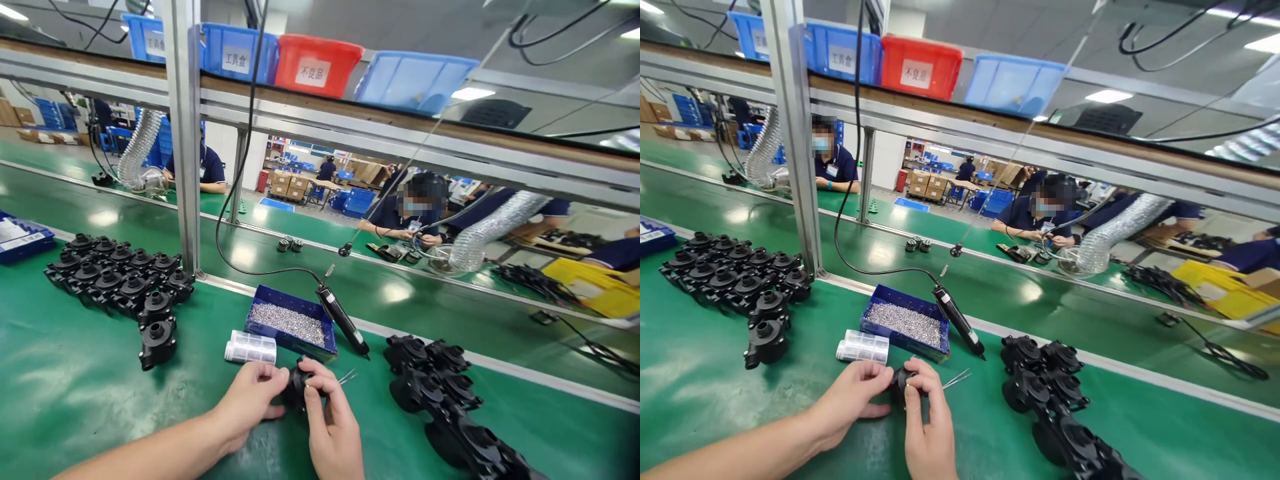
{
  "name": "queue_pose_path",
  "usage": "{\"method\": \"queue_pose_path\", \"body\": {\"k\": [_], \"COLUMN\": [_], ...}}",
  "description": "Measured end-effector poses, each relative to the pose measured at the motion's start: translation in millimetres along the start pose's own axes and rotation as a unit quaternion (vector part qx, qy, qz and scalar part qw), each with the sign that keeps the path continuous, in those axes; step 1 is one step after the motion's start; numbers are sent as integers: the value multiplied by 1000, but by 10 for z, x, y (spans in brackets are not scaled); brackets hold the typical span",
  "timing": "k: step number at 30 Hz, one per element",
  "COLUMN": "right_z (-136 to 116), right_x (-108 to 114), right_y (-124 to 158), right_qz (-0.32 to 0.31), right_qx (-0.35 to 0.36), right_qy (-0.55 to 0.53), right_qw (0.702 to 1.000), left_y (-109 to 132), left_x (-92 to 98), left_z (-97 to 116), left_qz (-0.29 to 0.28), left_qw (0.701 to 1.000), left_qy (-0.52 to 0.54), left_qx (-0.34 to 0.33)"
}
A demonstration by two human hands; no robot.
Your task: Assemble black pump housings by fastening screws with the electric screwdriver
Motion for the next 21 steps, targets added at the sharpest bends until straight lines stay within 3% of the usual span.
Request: {"method": "queue_pose_path", "body": {"k": [6, 15, 18, 21], "right_z": [-102, -389, -407, -343], "right_x": [-81, -134, 20, 209], "right_y": [33, 5, -65, -122], "right_qz": [-14, -73, -32, 30], "right_qx": [-38, -29, -39, -49], "right_qy": [-67, -206, -230, -207], "right_qw": [997, 975, 972, 977], "left_y": [87, 96, 93, 122], "left_x": [-173, -183, -151, -140], "left_z": [33, 122, 189, 348], "left_qz": [-7, 8, 3, -38], "left_qw": [992, 983, 983, 974], "left_qy": [105, 82, 115, 181], "left_qx": [-72, -162, -142, -131]}}
Point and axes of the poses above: each hand's wrist, its own y-axis away from the middle knuckle, its own x-axis out of the back of the hand, z = x × y, the point moved 10 cm from there along -y, towards the middle knuckle, and after that the axes turned 11 degrees about z, right-handed, at the moved point
